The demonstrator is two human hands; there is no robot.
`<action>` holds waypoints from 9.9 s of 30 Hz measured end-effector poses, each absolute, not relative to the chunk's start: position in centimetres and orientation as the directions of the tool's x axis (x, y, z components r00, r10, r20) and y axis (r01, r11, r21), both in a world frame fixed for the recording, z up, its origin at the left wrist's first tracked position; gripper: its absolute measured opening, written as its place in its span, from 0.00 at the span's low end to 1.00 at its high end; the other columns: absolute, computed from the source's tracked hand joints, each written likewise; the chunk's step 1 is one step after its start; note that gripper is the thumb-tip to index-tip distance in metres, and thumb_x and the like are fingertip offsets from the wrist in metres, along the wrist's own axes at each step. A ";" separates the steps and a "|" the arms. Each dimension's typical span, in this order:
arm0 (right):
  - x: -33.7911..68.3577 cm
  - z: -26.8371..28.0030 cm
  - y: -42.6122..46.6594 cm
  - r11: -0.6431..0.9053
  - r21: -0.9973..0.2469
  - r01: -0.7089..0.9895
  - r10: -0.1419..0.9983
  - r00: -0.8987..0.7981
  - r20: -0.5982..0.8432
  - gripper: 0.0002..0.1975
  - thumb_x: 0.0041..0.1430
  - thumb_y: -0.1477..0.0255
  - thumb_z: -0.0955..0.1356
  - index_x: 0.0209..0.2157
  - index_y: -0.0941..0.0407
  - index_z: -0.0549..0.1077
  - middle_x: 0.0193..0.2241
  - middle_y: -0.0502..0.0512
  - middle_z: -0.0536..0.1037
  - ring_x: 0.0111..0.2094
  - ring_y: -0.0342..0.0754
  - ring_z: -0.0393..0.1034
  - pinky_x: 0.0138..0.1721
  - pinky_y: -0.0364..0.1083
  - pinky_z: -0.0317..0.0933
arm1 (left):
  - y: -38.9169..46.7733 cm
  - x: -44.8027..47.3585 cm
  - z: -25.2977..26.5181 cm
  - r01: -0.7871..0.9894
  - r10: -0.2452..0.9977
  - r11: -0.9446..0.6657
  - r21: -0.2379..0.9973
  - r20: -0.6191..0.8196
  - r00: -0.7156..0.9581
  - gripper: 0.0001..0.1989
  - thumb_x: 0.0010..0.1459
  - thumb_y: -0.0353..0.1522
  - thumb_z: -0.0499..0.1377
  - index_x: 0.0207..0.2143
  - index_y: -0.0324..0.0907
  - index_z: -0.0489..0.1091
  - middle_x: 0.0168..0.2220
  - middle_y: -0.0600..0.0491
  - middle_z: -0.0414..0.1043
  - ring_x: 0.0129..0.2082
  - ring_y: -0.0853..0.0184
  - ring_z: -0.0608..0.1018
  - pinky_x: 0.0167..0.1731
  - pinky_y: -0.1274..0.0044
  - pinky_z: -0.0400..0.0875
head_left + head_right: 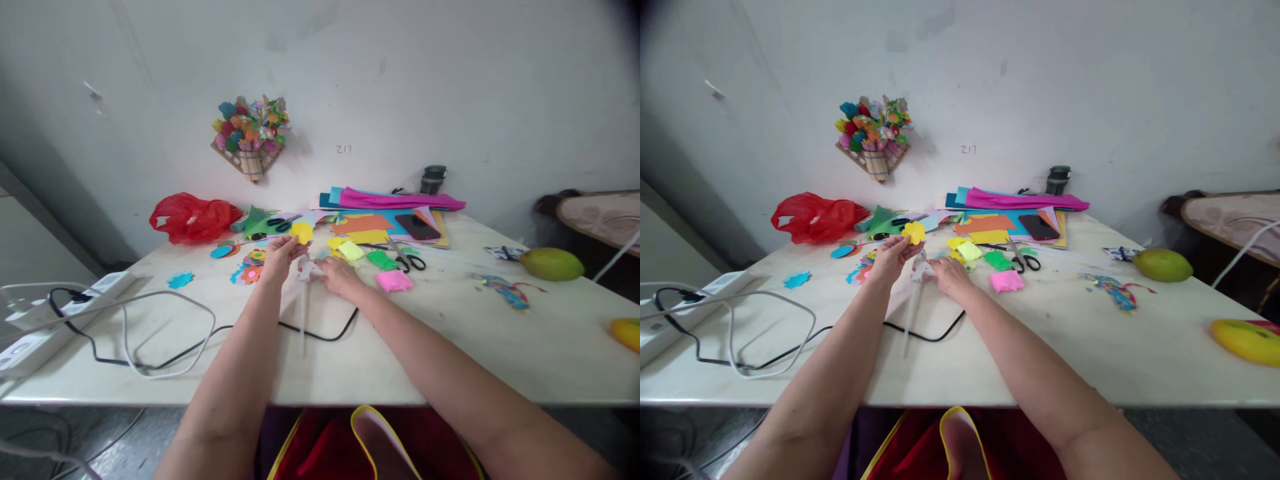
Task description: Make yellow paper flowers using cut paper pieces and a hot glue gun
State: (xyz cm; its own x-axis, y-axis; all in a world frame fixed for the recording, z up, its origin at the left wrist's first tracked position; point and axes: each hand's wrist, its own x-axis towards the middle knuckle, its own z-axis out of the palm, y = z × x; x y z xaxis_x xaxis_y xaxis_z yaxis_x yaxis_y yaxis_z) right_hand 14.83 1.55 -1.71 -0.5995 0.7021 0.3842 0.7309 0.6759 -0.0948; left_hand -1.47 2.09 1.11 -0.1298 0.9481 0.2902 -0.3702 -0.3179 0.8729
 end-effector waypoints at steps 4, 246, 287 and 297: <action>14.1 -1.9 1.2 0.681 -0.077 0.728 0.694 -0.609 0.383 0.20 0.56 0.74 0.62 0.52 0.59 0.64 0.40 0.62 0.71 0.42 0.52 0.63 0.43 0.47 0.55 | 2.2 -1.1 0.9 -0.366 0.957 -0.287 0.885 0.281 -0.070 0.12 0.44 0.33 0.64 0.28 0.38 0.64 0.26 0.53 0.74 0.33 0.63 0.78 0.38 0.72 0.73; 20.3 0.8 3.8 0.169 -0.966 -0.194 0.985 0.003 0.172 0.18 0.44 0.57 0.67 0.29 0.58 0.73 0.27 0.55 0.76 0.21 0.39 0.62 0.23 0.41 0.54 | 1.6 2.0 0.5 -0.188 0.965 -0.146 0.971 0.181 0.189 0.14 0.45 0.35 0.64 0.28 0.34 0.65 0.26 0.45 0.75 0.29 0.62 0.79 0.30 0.74 0.74; 18.2 0.9 2.3 0.213 -0.969 -0.122 0.961 -0.154 0.231 0.09 0.37 0.68 0.71 0.19 0.57 0.68 0.16 0.46 0.66 0.19 0.38 0.58 0.24 0.42 0.54 | 1.2 3.2 0.5 -0.076 0.973 -0.179 0.981 0.188 0.135 0.18 0.40 0.43 0.64 0.24 0.37 0.66 0.23 0.53 0.73 0.21 0.67 0.76 0.24 0.77 0.72; 18.8 0.9 2.9 0.230 -0.959 -0.165 0.963 -0.106 0.249 0.12 0.35 0.66 0.72 0.19 0.58 0.68 0.17 0.46 0.67 0.19 0.37 0.57 0.24 0.41 0.53 | 1.4 2.6 0.9 -0.189 0.979 -0.190 0.963 0.200 0.037 0.24 0.43 0.49 0.59 0.31 0.37 0.67 0.21 0.53 0.71 0.21 0.69 0.76 0.26 0.77 0.72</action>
